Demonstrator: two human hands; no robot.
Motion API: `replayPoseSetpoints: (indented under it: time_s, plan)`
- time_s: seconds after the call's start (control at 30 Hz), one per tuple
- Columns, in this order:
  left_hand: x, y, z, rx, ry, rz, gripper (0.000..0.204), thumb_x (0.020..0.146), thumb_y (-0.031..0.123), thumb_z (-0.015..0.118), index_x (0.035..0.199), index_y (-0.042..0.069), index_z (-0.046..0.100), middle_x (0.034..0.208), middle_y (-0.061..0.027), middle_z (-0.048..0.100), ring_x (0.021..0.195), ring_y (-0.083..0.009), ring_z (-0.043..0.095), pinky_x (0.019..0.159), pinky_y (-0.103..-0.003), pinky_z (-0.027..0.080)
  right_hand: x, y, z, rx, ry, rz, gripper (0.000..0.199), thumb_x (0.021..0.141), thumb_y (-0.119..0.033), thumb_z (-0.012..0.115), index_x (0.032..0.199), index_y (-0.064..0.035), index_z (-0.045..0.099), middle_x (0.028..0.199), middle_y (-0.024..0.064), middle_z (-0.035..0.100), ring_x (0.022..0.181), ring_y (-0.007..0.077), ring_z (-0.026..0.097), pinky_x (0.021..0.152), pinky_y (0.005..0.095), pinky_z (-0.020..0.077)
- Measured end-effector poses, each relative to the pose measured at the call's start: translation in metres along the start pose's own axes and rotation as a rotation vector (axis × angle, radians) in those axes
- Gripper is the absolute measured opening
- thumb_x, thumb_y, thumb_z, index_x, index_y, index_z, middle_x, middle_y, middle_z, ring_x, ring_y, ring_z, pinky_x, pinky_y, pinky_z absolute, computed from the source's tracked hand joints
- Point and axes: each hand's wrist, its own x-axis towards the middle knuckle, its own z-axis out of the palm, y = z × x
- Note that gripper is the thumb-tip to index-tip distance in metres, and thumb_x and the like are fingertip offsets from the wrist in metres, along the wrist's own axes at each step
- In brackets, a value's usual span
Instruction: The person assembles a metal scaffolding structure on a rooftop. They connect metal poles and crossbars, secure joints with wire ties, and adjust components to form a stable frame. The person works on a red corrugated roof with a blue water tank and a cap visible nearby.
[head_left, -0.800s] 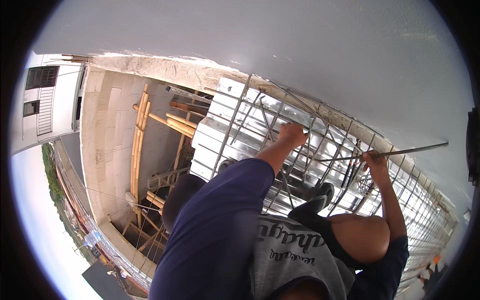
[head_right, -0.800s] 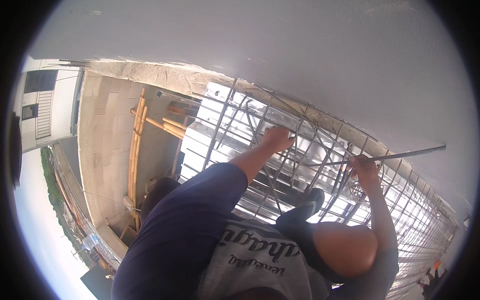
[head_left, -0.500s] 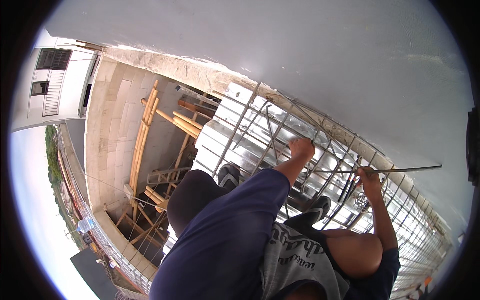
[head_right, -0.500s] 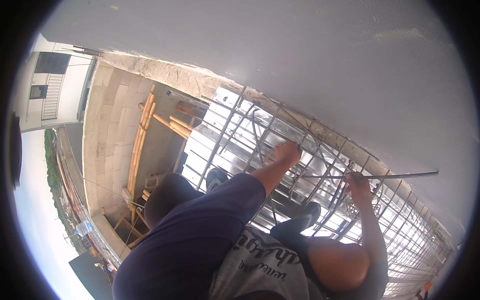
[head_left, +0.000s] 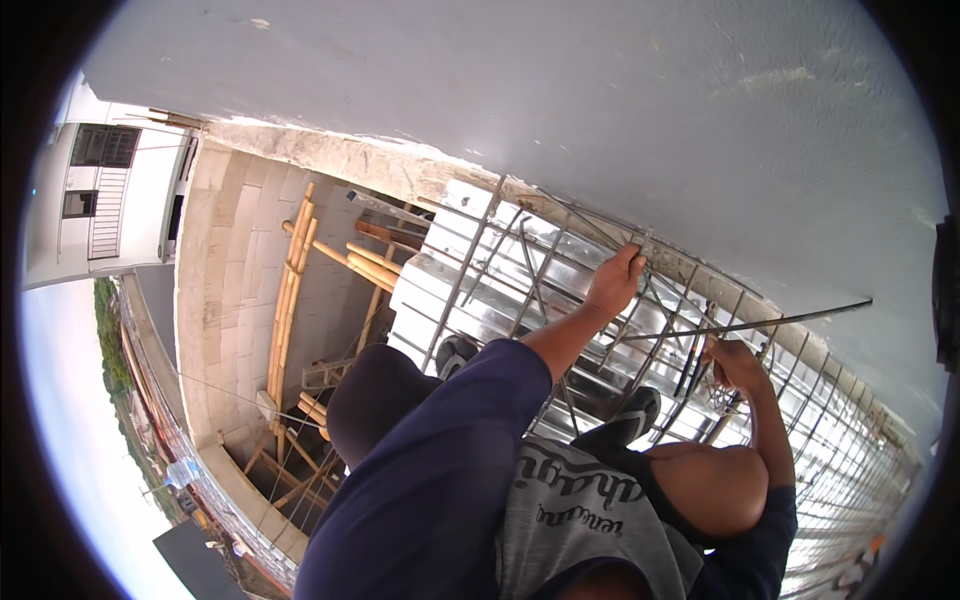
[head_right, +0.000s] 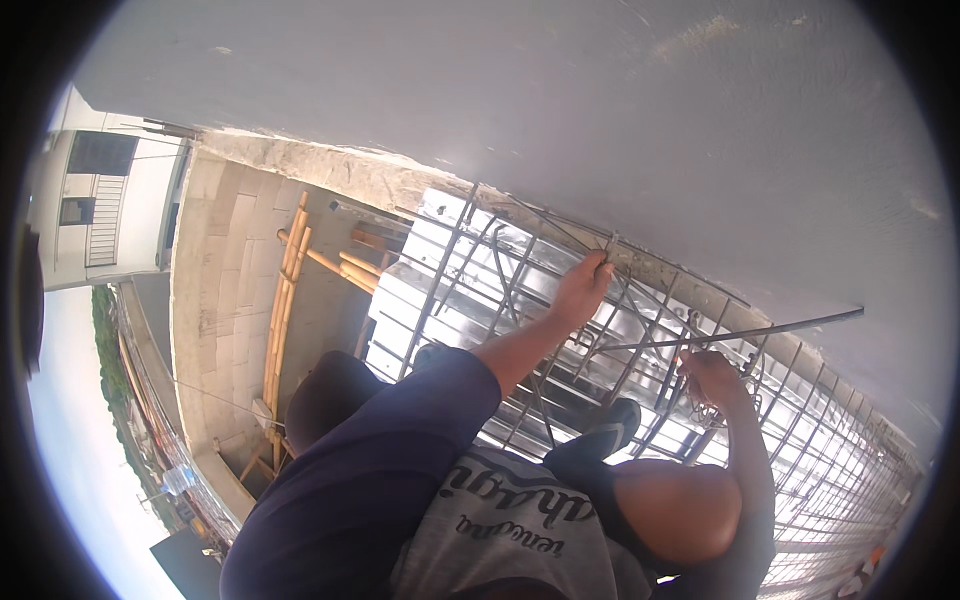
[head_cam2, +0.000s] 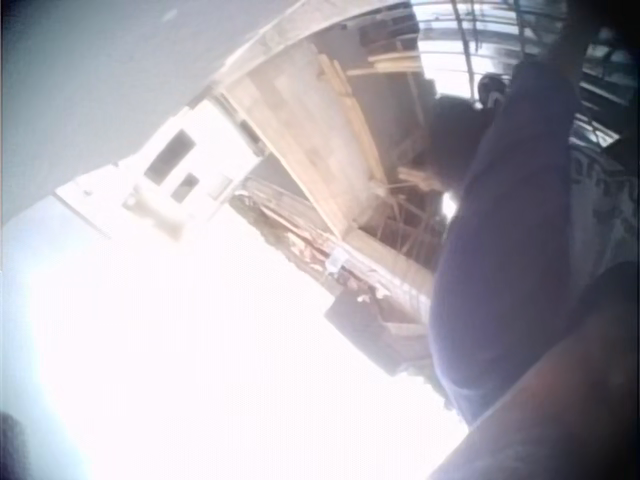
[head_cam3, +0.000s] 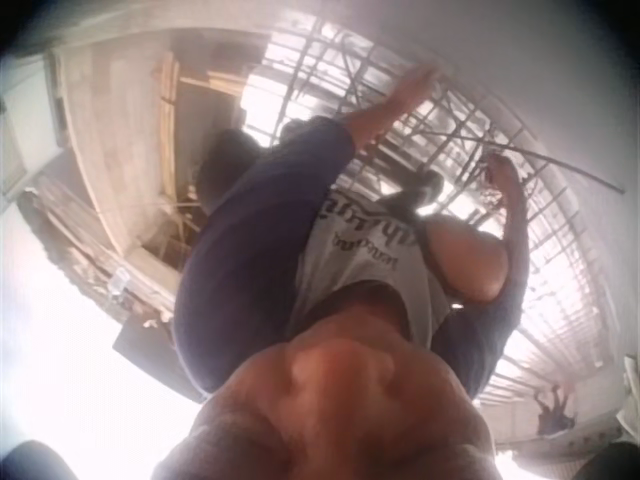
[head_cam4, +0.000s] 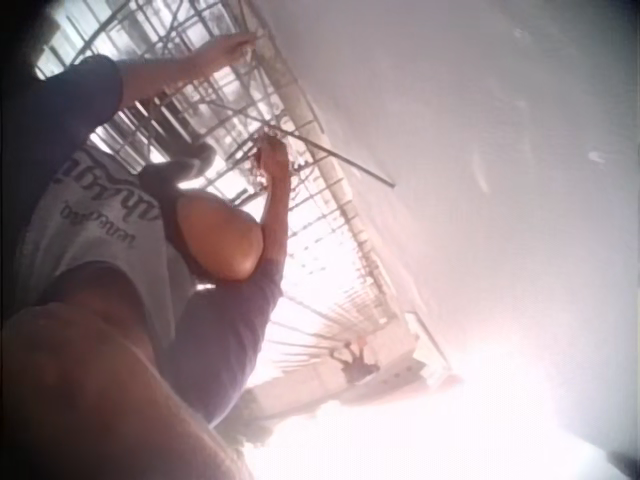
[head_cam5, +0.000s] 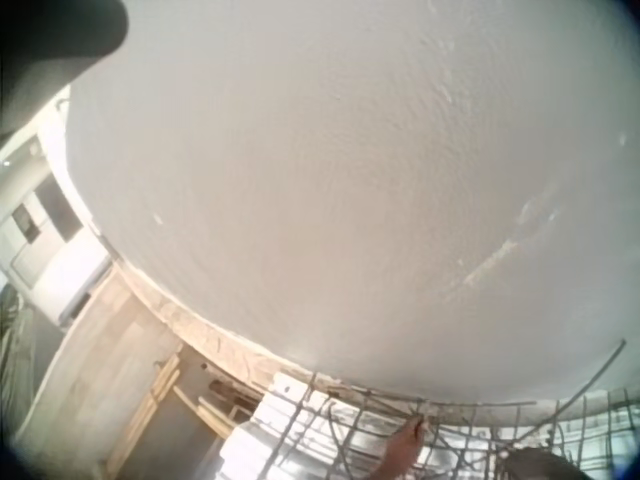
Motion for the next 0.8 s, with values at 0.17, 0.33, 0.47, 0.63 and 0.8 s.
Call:
replayPoseSetpoints:
  time_s: [0.17, 0.33, 0.47, 0.63, 0.8]
  plan:
    - [0.037, 0.051, -0.035, 0.161, -0.203, 0.215, 0.021, 0.096, 0.025, 0.050, 0.107, 0.007, 0.053, 0.079, -0.0166, 0.062, 0.077, -0.0357, 0.062, 0.068, -0.046, 0.046, -0.022, -0.008, 0.001, -0.045, -0.109, 0.072, 0.033, 0.090, -0.037, 0.059, 0.085, -0.0043, 0.059, 0.057, -0.0003, 0.048, 0.048, 0.0091, 0.039, 0.044, 0.0272, 0.0305]
    - [0.058, 0.051, -0.122, 0.368, -0.317, 0.242, 0.019, 0.095, 0.024, 0.051, 0.106, 0.008, 0.054, 0.077, -0.0160, 0.061, 0.074, -0.0329, 0.062, 0.066, -0.044, 0.046, -0.026, -0.019, -0.003, 0.524, -0.236, 0.074, 0.020, 0.088, -0.025, 0.060, 0.086, -0.0082, 0.050, 0.063, -0.0021, 0.043, 0.049, 0.0085, 0.037, 0.043, 0.0242, 0.0283]
    - [0.074, -0.008, -0.207, 0.480, -0.303, -0.023, 0.021, 0.096, 0.023, 0.051, 0.108, 0.007, 0.057, 0.075, -0.0097, 0.062, 0.070, -0.0220, 0.062, 0.065, -0.037, 0.049, -0.021, -0.018, 0.011, 0.625, -0.101, -0.060, 0.015, 0.091, -0.018, 0.054, 0.097, -0.0047, 0.053, 0.065, 0.0013, 0.049, 0.050, 0.0111, 0.044, 0.044, 0.0244, 0.0353]
    - [0.108, -0.130, -0.288, 0.452, -0.105, -0.239, 0.021, 0.088, 0.016, 0.058, 0.108, 0.009, 0.063, 0.074, -0.0099, 0.064, 0.069, -0.0167, 0.062, 0.061, -0.032, 0.050, -0.012, -0.083, 0.029, 0.166, -0.236, 0.090, 0.024, 0.099, -0.018, 0.047, 0.114, -0.0008, 0.053, 0.061, -0.0010, 0.045, 0.049, 0.0084, 0.042, 0.045, 0.0261, 0.0365]
    - [0.130, -0.180, -0.285, 0.448, -0.038, -0.266, 0.023, 0.085, 0.021, 0.064, 0.105, 0.011, 0.068, 0.094, -0.0152, 0.066, 0.091, -0.0296, 0.062, 0.077, -0.040, 0.049, 0.019, -0.129, 0.091, 0.062, -0.327, 0.158, 0.021, 0.096, -0.026, 0.046, 0.104, -0.0078, 0.052, 0.064, -0.0041, 0.039, 0.052, 0.0080, 0.033, 0.045, 0.0243, 0.0287]
